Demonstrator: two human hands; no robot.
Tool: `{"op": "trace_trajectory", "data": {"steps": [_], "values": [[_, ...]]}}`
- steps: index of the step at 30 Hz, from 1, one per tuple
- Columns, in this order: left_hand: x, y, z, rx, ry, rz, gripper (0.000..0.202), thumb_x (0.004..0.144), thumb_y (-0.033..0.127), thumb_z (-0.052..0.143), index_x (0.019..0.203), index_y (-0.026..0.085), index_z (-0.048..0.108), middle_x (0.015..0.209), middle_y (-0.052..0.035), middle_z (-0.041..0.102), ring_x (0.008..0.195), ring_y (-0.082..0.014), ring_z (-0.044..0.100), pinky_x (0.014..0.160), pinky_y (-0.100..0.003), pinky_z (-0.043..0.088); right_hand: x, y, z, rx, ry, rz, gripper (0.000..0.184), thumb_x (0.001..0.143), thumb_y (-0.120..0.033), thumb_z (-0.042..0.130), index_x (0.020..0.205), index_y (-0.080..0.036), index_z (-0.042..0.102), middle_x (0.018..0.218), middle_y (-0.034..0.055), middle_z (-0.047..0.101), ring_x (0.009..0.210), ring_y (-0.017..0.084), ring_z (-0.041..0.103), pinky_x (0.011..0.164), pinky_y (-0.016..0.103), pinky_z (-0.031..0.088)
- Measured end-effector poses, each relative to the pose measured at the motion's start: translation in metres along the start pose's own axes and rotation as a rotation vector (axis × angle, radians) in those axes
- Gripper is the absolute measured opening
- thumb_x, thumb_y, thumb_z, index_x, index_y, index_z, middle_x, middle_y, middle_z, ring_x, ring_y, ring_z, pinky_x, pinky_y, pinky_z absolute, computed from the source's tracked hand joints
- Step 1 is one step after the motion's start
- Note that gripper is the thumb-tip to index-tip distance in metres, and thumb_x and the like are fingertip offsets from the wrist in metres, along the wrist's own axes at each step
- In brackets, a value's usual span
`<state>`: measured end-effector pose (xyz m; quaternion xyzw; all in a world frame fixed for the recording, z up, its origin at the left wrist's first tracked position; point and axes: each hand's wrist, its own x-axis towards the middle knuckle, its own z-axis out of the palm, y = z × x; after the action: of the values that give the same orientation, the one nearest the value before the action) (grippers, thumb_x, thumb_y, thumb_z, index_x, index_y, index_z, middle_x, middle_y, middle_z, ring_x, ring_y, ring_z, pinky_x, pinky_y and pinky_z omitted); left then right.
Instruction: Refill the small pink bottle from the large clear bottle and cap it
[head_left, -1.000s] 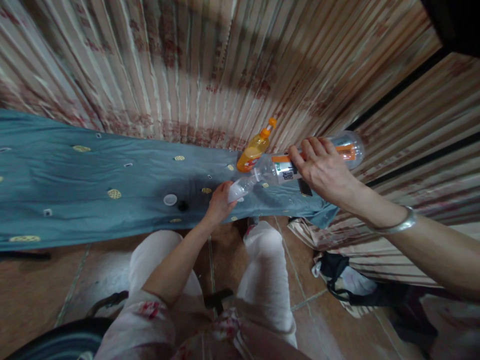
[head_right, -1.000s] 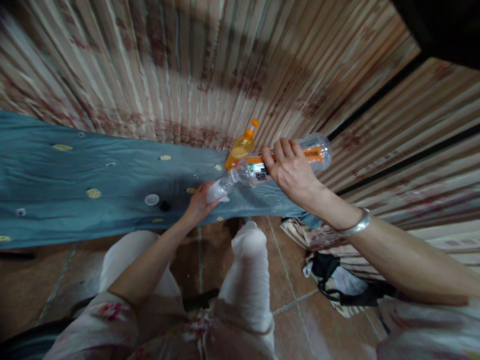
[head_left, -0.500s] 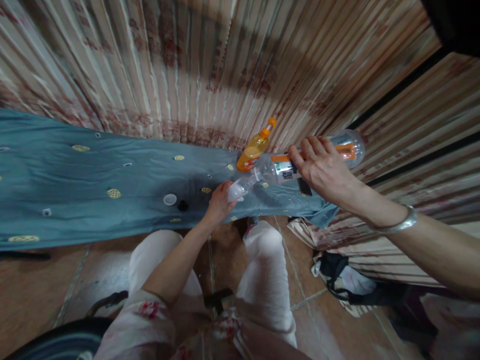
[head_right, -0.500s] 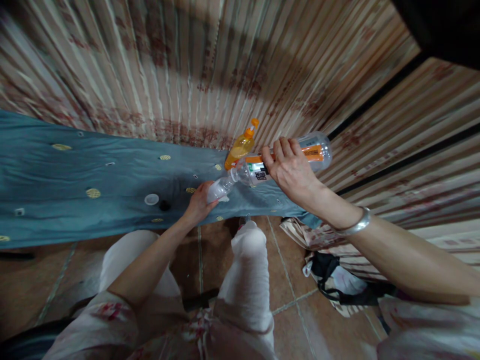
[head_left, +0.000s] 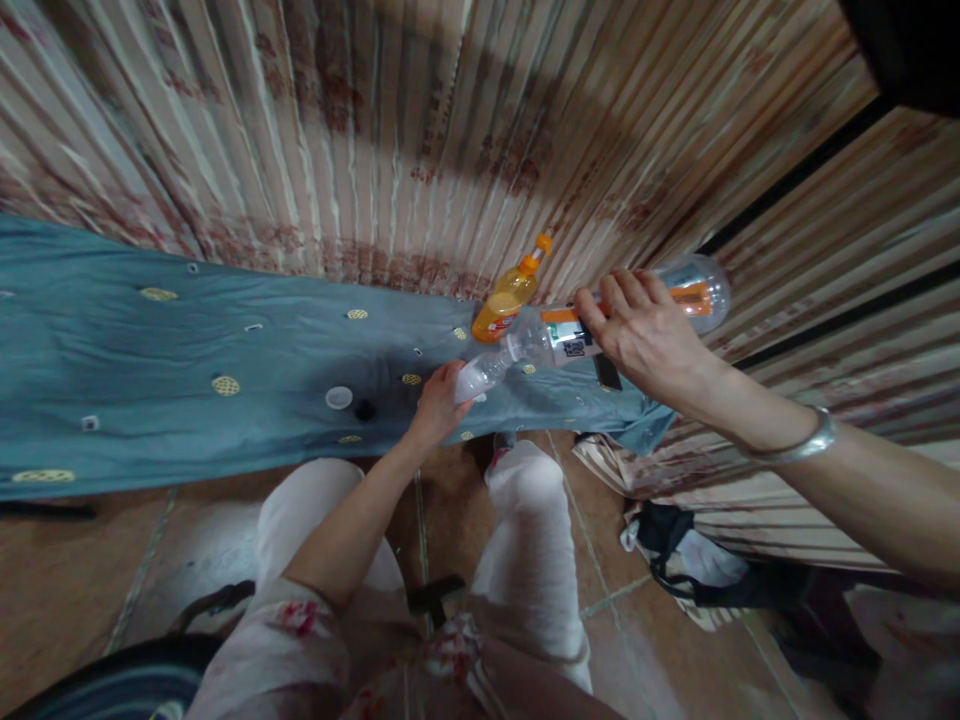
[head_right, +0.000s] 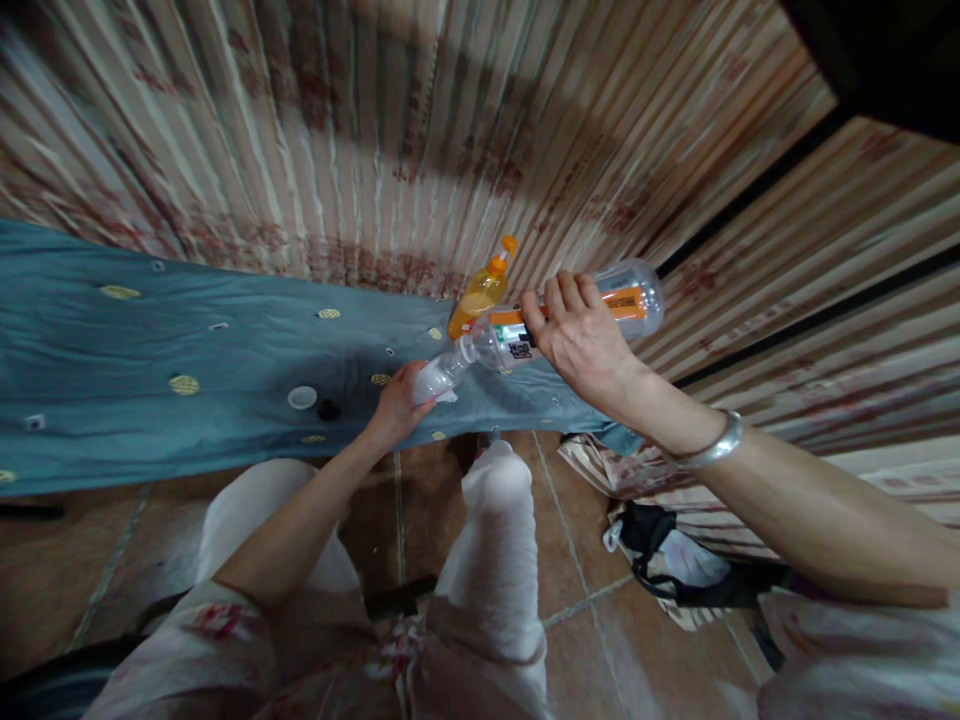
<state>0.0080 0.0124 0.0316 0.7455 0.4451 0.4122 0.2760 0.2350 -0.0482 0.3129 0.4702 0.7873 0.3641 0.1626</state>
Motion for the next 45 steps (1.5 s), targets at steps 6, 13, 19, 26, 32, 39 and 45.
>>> {"op": "trace_trajectory", "data": {"steps": [6,13,19,26,32,39,45], "values": [[0.0005,-0.0022,0.0014,0.008,-0.006,0.007,0.066,0.084,0.012,0.082,0.146,0.024,0.061,0.151,-0.0162,0.072,0.142,-0.0374,0.072,0.123,-0.059,0.059,0.0018,-0.0032,-0.0024,-0.052,-0.015,0.003,0.048,0.106,-0.01,0.041,0.15,-0.002,0.057,0.136,0.0328,0.073,0.132,0.042,0.064,0.109,0.059,0.044],[0.0018,-0.0001,0.0006,0.001,-0.009,0.01,0.066,0.083,0.011,0.083,0.145,0.023,0.061,0.15,-0.0166,0.073,0.143,-0.0384,0.072,0.123,-0.059,0.059,0.0012,-0.0016,-0.0041,-0.087,-0.015,-0.018,0.048,0.108,-0.01,0.038,0.152,-0.002,0.055,0.138,0.0327,0.073,0.134,0.041,0.064,0.109,0.058,0.044],[0.0026,0.0008,0.0004,0.009,0.005,0.014,0.064,0.083,0.009,0.084,0.142,0.023,0.062,0.148,-0.0168,0.074,0.141,-0.0375,0.073,0.122,-0.057,0.06,0.0019,-0.0028,-0.0036,-0.035,-0.015,0.008,0.048,0.107,-0.01,0.041,0.152,-0.004,0.056,0.138,0.0302,0.072,0.133,0.04,0.063,0.11,0.059,0.044],[0.0039,-0.0002,0.0029,0.009,0.016,0.008,0.063,0.084,0.013,0.086,0.141,0.025,0.063,0.148,-0.0152,0.075,0.139,-0.0366,0.075,0.122,-0.056,0.061,0.0034,-0.0046,0.0013,-0.035,0.002,0.024,0.049,0.105,-0.01,0.042,0.152,-0.004,0.058,0.138,0.0314,0.072,0.132,0.042,0.062,0.108,0.059,0.046],[0.0055,0.0008,0.0041,0.013,0.008,0.013,0.062,0.083,0.011,0.086,0.14,0.025,0.063,0.148,-0.0143,0.075,0.138,-0.0362,0.076,0.122,-0.055,0.06,0.0051,-0.0051,0.0018,-0.122,0.047,0.039,0.048,0.11,-0.012,0.031,0.145,-0.008,0.064,0.132,0.0261,0.076,0.126,0.037,0.066,0.109,0.055,0.047],[0.0062,0.0005,0.0023,0.018,0.001,0.001,0.065,0.083,0.009,0.084,0.142,0.025,0.062,0.151,-0.0152,0.074,0.144,-0.038,0.072,0.124,-0.058,0.06,0.0071,-0.0081,-0.0012,-0.134,0.054,0.044,0.049,0.11,-0.01,0.03,0.143,-0.007,0.067,0.127,0.0274,0.077,0.123,0.04,0.067,0.106,0.058,0.05],[0.0053,0.0003,-0.0018,0.028,0.0,0.01,0.065,0.082,0.009,0.084,0.142,0.024,0.062,0.148,-0.0163,0.076,0.139,-0.0382,0.075,0.121,-0.057,0.062,0.0079,-0.0087,-0.0044,-0.173,0.036,0.024,0.05,0.11,-0.007,0.027,0.141,-0.002,0.066,0.126,0.0287,0.077,0.121,0.038,0.069,0.103,0.053,0.051]]}}
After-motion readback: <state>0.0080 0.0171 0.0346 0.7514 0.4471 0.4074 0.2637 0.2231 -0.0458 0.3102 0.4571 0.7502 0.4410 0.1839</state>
